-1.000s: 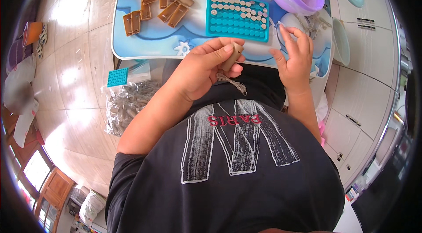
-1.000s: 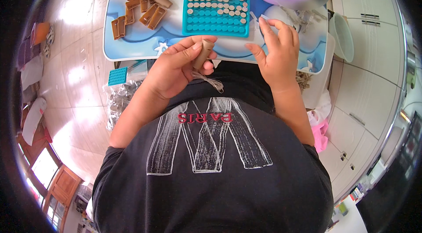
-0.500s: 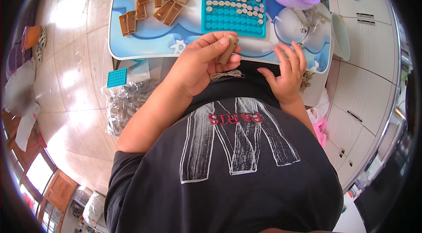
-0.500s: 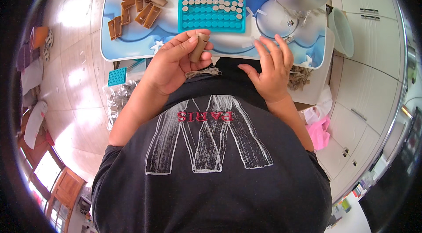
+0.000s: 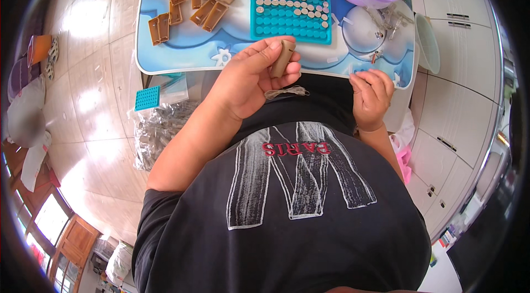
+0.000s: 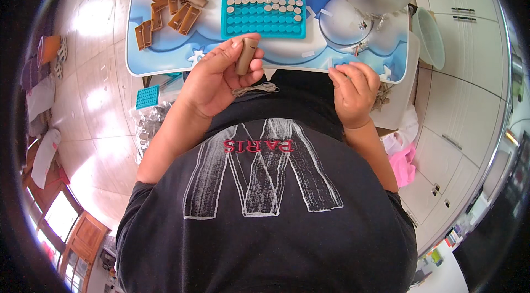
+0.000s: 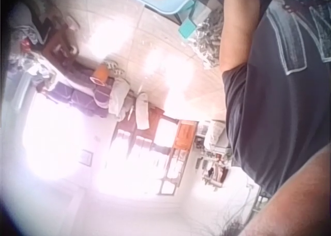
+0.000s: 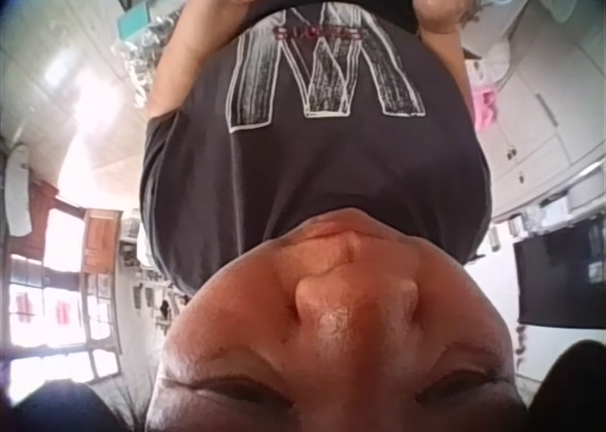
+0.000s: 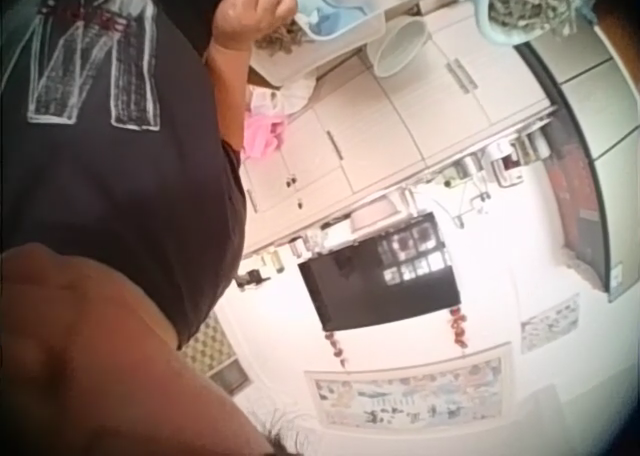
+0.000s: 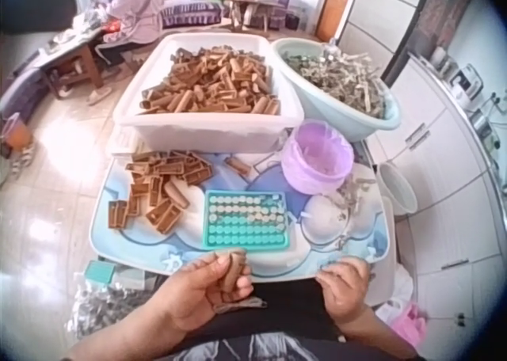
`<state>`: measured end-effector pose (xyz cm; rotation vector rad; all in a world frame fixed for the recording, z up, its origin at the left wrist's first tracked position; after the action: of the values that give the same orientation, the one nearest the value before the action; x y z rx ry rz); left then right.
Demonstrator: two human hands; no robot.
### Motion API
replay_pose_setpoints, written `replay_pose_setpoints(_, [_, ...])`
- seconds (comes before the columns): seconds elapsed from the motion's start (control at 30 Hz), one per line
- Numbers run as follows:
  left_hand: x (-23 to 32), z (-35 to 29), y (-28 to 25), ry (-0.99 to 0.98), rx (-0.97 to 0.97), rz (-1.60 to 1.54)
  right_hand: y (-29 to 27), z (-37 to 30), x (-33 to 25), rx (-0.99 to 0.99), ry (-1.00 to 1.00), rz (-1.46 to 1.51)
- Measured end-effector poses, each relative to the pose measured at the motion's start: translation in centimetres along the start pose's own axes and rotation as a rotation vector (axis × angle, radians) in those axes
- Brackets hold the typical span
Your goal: The person assembles small plastic housings and metal inserts by hand at a workstation, combining them with circuit components from a tray.
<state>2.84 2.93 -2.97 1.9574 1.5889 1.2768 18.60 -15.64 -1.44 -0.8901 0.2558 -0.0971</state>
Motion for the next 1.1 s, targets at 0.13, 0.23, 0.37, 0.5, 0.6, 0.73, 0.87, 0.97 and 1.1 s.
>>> replay_pose_setpoints(0.13, [-0.2, 0.1, 0.0, -0.009, -0.016, -0.037, 0.3, 0.4, -0.1, -0.015, 0.052, 0.037])
replay_pose_setpoints(0.23, [0.1, 0.0, -0.2, 0.012, 0.000, -0.012, 0.0, 1.1, -0.5, 0.008, 0.106, 0.025])
replay_pose_setpoints(0.37, [0.0, 0.0, -0.2, 0.016, 0.001, 0.002, 0.4, 0.8, -0.2, -0.051, 0.023, -0.066])
replay_pose_setpoints(0.5, [0.1, 0.1, -0.1, 0.009, -0.002, 0.009, 0.4, -0.1, 0.2, 0.031, -0.018, 0.005])
replay_pose_setpoints(0.6, [0.0, 0.1, -0.2, 0.007, -0.001, 0.013, 0.0, 0.4, 0.3, 0.038, 0.113, 0.137])
replay_pose_setpoints(0.73, [0.0, 0.1, -0.2, 0.006, -0.022, 0.002, 0.2, 2.0, -0.7, 0.025, 0.408, 0.343])
replay_pose_setpoints(0.87, [-0.3, 0.4, -0.3, -0.001, -0.023, -0.010, 1.5, 5.1, -2.8, 0.086, 0.364, 0.586])
replay_pose_setpoints(0.97, [-0.4, 0.4, -0.2, 0.016, -0.007, -0.035, 2.9, 6.4, -4.4, 0.047, 0.410, 0.767])
replay_pose_setpoints(1.1, [-0.4, 0.7, -0.4, 0.037, -0.104, -0.088, 3.9, 8.1, -5.9, 0.039, 0.241, 0.750])
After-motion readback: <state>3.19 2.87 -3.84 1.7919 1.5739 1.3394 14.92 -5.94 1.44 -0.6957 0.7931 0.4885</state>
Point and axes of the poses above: each hand's wrist, its own z-axis towards the middle knuckle, its own y-axis out of the palm, x = y × z, the point moved 4 cm from there along z, towards the middle knuckle, and after that the axes turned 5 degrees about x, right-handed, at the moved point
